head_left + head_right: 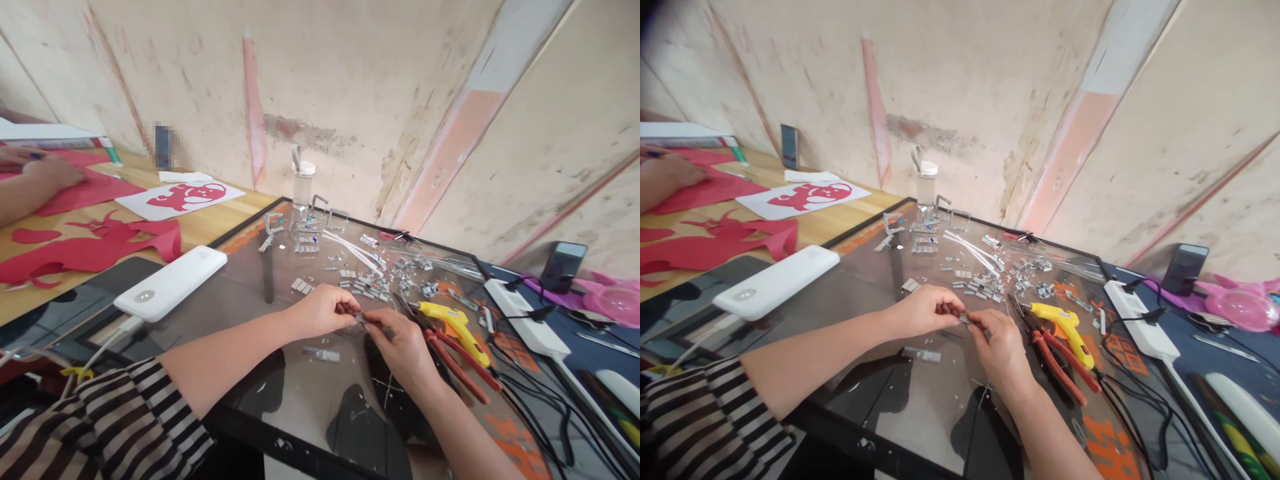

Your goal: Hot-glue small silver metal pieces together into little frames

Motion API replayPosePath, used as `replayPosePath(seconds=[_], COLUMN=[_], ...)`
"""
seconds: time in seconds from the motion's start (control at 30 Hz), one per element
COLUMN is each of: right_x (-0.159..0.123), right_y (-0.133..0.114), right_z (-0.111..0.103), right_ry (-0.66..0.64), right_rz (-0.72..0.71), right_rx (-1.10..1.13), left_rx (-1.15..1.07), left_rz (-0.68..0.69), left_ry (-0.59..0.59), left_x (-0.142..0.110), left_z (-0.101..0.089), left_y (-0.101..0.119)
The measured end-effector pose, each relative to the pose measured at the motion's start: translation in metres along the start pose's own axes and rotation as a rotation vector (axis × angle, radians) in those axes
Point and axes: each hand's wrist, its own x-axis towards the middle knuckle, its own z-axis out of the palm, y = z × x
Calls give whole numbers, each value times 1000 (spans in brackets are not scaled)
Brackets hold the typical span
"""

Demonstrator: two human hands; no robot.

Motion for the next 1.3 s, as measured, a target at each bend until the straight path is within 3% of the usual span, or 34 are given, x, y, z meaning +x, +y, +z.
replayPosePath(seconds=[0.17,0.3,0.63,0.97,1.3], right_x=[1,3,3,2,1], right_y=[-1,0,2,5,8], right_z=[0,-3,-2,-2,-4], right_ry=[0,30,20,-5,5], right_rz=[31,76,130,127,144], right_rx=[23,1,13,14,4], left_rx=[16,238,468,516,693], left_rz=[40,134,171,211,276], left_ry=[-10,45,-62,-22,-92], left_x=[1,4,11,12,9], left_z=[-1,-5,-7,1,-3], left_y=[-4,-11,-22,-20,-8])
